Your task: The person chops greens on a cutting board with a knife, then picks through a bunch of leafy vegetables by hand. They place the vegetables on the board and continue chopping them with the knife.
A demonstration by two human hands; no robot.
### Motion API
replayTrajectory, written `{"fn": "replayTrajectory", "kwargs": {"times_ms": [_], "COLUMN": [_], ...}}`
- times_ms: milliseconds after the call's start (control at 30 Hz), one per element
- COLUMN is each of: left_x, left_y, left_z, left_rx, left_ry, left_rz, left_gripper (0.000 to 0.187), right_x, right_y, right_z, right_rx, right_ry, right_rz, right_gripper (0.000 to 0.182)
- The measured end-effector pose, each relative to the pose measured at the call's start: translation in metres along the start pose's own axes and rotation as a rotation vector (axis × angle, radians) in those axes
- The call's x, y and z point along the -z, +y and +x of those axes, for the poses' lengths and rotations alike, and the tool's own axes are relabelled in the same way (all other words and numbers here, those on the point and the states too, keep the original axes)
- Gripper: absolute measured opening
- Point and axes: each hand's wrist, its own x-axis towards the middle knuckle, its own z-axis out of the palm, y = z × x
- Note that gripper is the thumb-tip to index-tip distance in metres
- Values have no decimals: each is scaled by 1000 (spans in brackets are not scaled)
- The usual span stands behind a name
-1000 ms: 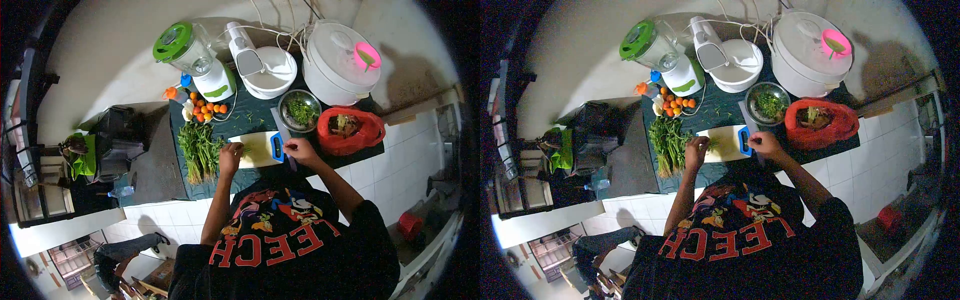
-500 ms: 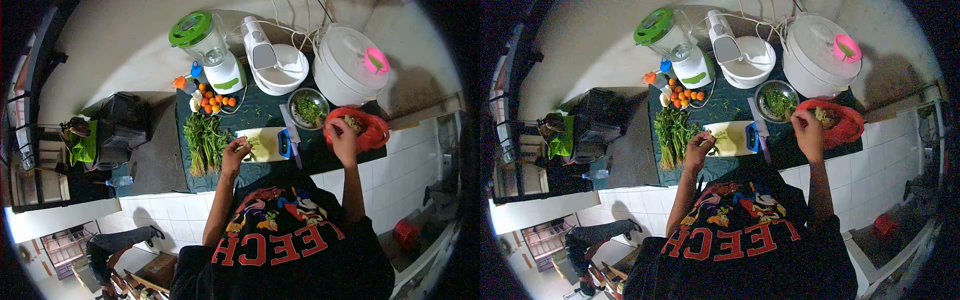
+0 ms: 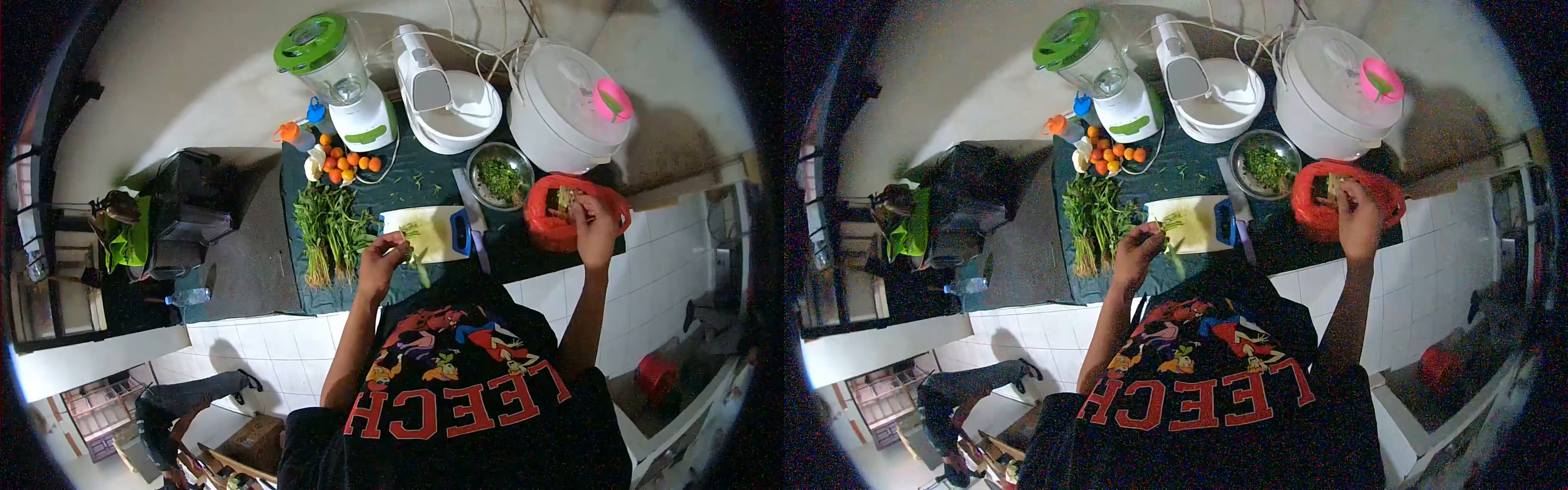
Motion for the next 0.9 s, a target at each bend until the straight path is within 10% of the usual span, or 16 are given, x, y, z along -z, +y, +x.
{"fn": "replayTrajectory", "kwargs": {"times_ms": [267,800,900], "left_x": [20,-43,-46], "left_y": [5,16,16], "left_z": [-10,-1,-5], "left_rx": [40,-52,-58], "left_ry": [-243,-181,-180], "left_rz": [455,147,84], "left_gripper": [20,18,16], "right_x": [1,-33,-47], "right_y": [9,6,-31], "right_z": [1,9,6], "right_rx": [-75,-146,286], "right_ry": [-65,-73,181], "right_rz": [-63,-288,-400], "right_gripper": [18,21,37]}}
